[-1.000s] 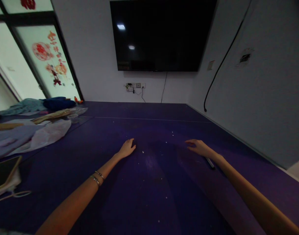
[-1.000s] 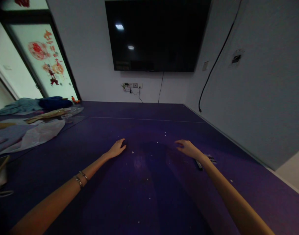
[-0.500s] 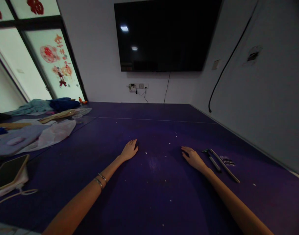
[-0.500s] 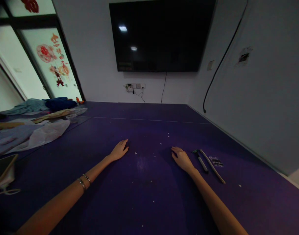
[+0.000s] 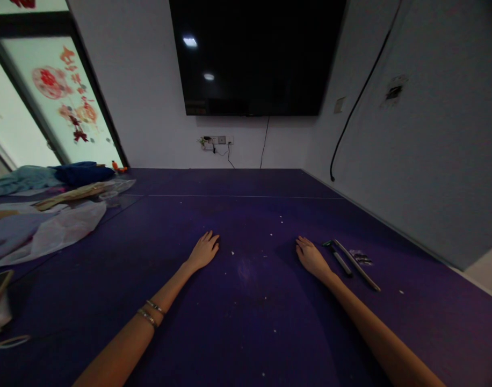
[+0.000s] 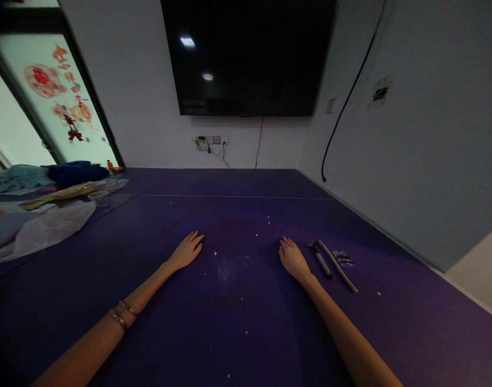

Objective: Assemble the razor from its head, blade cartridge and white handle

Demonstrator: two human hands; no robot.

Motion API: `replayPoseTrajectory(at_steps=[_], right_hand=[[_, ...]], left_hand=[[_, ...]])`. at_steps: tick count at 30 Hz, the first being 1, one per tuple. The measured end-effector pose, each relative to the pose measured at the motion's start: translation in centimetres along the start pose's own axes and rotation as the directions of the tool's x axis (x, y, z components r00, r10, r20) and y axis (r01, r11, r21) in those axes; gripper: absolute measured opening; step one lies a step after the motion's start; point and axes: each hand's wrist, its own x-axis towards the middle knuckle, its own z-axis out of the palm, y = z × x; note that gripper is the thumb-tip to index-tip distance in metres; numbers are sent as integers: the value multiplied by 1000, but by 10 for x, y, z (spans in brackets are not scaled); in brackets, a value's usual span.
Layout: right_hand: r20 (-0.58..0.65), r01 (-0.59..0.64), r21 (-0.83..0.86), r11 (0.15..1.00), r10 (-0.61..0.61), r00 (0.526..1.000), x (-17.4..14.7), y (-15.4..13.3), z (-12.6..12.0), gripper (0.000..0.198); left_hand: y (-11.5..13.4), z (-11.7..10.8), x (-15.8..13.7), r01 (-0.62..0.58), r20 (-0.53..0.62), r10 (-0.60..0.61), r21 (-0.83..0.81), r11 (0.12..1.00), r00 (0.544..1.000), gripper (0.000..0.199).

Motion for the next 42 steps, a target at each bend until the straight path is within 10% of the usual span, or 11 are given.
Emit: replayPoseTrajectory(at_steps=[24,32,42], right_hand=[[25,-41,44,998,40,999,-1,-8,-7,46],[-100,-265,-15,964,262,960,13,14,-79,49],[196,-430,-250,868,480,855,-30,50,-125,16]], left_hand=[[3,-6,-4,30,35,-29,-31,999,999,47],[0,-3,-2,32,30,-31,-20,999,999,47],[-1,-2,-1,28,38,-28,4,1000,999,48]])
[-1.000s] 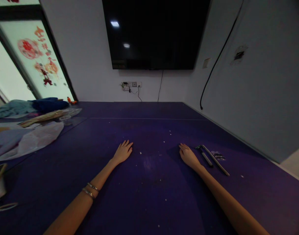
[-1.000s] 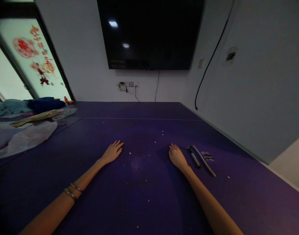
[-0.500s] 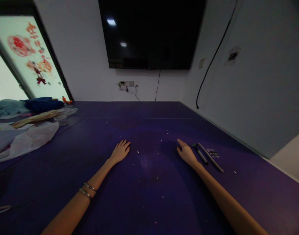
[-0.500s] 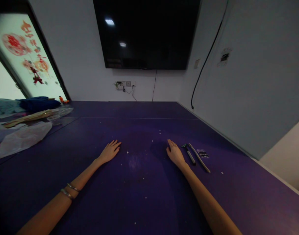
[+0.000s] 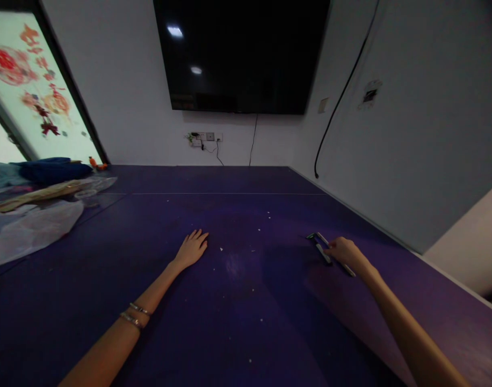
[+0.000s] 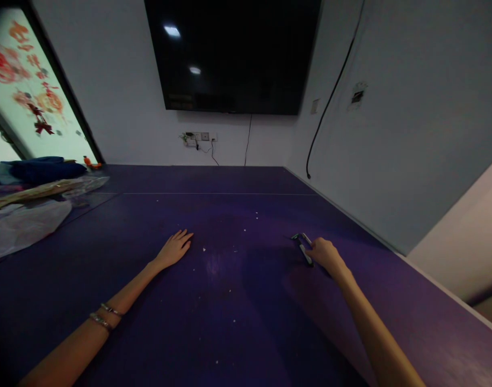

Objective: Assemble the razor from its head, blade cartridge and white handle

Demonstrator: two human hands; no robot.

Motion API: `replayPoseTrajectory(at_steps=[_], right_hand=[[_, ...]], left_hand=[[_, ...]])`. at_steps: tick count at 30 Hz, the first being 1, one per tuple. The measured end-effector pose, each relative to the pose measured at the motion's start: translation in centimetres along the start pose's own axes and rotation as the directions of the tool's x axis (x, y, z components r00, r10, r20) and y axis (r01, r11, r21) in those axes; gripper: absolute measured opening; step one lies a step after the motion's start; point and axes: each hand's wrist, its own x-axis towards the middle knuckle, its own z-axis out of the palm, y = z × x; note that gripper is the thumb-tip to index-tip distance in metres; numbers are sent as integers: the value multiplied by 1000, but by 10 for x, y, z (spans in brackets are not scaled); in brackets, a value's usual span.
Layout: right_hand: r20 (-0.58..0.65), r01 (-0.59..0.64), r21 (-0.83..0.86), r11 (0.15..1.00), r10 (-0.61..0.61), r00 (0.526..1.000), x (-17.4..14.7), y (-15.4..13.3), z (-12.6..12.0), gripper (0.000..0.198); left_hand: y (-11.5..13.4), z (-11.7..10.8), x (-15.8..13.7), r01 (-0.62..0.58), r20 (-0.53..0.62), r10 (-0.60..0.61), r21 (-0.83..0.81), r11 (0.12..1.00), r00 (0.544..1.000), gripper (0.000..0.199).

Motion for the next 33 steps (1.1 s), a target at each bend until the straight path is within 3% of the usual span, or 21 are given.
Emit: replayPoseTrajectory(at_steps=[7,14,17,22,27,30,33], right_hand=[[-24,-17,-54,998,16,1000,-10,-4,17,6],[-28,-29,-63,998,28,999,-18,-9,15,15],[-65,2,-19,1000,-3,998,-22,-16,10,20],[-209,111,24,994,-104,972,-33,-56,-5,20],[-407,341,18,940,-304,861,-57,-112,-15,20],[-469,440,19,898,-380,797,-71,-138,-15,22],[-524,528,-6,849,-452,722,-81,-155,-12,23]], left_hand=[[0,-1,0,1,3,-1,-9,1000,1000,49],[2,-4,1,15,-17,-15,-26,1000,1000,47],[15,-13,2,5,-81,-10,-68,998,997,43],[81,-42,0,-200,-187,144,-321,926,972,28],[168,-71,-2,-292,-140,275,-699,653,951,24],[200,-80,1,-196,-87,220,-815,545,972,32],[214,-81,6,-88,-44,95,-842,533,994,43]])
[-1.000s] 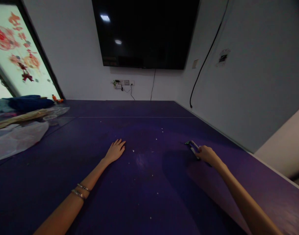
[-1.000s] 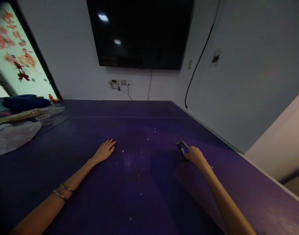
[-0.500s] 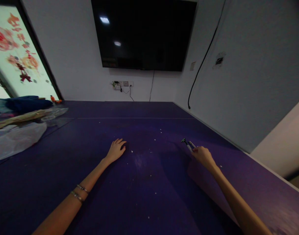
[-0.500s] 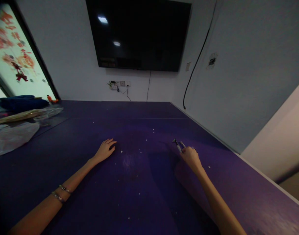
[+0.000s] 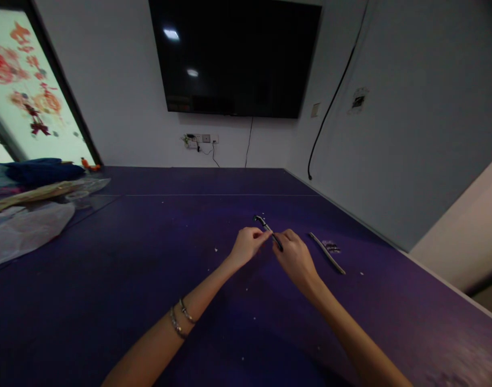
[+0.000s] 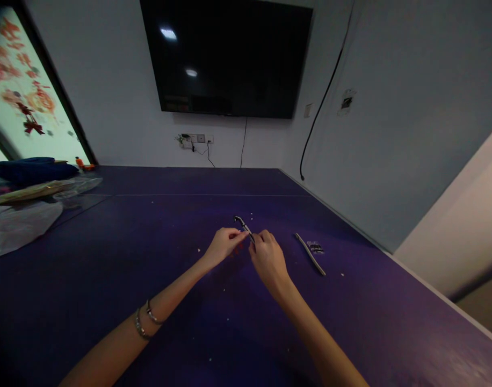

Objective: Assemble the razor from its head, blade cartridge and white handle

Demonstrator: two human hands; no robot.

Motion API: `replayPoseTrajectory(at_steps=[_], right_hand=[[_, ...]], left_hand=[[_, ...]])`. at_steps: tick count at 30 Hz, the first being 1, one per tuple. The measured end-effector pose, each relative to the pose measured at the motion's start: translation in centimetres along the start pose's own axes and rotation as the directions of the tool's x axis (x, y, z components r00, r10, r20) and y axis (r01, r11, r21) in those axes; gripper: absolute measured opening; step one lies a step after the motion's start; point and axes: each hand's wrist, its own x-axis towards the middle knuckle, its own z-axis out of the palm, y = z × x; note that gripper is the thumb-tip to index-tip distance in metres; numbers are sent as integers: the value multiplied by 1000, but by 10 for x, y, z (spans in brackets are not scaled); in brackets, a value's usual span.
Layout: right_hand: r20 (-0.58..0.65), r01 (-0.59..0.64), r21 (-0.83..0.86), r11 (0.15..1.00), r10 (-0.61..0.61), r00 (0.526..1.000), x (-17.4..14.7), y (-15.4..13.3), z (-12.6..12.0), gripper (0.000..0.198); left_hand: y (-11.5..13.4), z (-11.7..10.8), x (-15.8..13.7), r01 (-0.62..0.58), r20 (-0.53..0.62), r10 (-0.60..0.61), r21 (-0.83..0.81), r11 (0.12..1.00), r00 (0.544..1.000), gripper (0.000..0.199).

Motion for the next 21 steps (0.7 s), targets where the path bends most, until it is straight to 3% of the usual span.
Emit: replayPoseTrajectory(at_steps=[7,14,18,21], right_hand=[[37,27,-45,999,-25,999,-3,-23,1,22],[111,0,-44,999,5,994,-5,-37,4,23],[170,-27,-68,997,38,985,-5,-33,-6,26],[197,-113,-115,987,135,971,-4,-7,-15,30]], left_hand=[[-7,-1,6,-45,-91,58,138,989,994,50],[-19,0,8,121,-67,-115,93,988,991,44],[-32,-13,13,187,-25,-188,313,931,982,38],[-46,-31,19,231,-1,-264,485,844,965,30]])
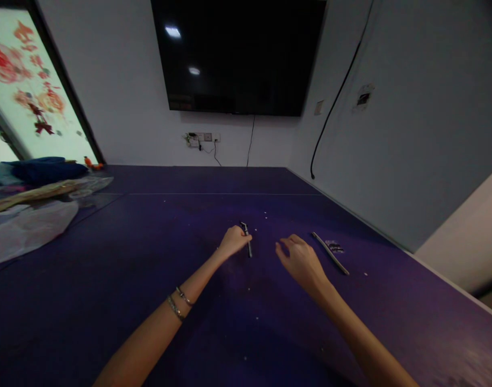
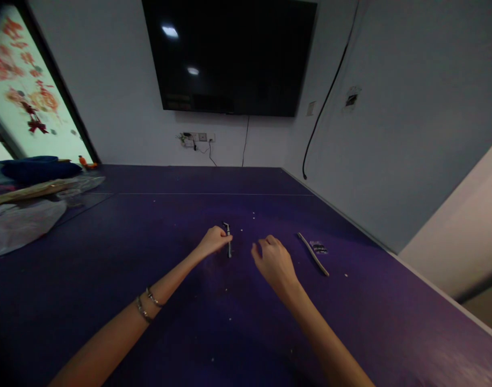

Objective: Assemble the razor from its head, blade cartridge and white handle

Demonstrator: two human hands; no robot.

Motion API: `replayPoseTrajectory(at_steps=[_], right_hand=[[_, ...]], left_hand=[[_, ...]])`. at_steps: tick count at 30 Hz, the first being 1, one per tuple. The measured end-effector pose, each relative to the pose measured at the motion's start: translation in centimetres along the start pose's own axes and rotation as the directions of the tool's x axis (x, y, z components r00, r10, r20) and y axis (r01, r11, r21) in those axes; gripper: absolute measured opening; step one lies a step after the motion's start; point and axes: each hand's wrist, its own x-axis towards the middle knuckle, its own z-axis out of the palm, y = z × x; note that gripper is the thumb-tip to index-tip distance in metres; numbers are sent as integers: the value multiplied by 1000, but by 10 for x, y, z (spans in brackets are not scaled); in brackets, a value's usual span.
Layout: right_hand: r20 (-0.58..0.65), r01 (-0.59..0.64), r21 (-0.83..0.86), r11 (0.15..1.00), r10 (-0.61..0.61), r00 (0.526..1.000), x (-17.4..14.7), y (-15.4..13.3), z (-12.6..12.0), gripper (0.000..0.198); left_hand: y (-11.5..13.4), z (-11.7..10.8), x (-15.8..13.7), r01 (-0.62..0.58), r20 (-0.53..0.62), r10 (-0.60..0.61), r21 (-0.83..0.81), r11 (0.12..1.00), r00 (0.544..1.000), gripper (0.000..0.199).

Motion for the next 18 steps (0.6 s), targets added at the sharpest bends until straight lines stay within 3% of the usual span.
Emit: replayPoseTrajectory(at_steps=[6,13,18], right_hand=[[54,-185,-120,975,193,980,-1,85,-3,32],[180,-409,-187,893,441,879,-21,157,-9,32],[315,-395,-138,908,418,852,-32,204,4,36]], left_hand=[[-37,-13,21,74,71,-84,143,987,994,26],[-53,-4,30,64,112,-91,225,972,989,22],[-52,1,29,75,99,-106,271,960,990,22]])
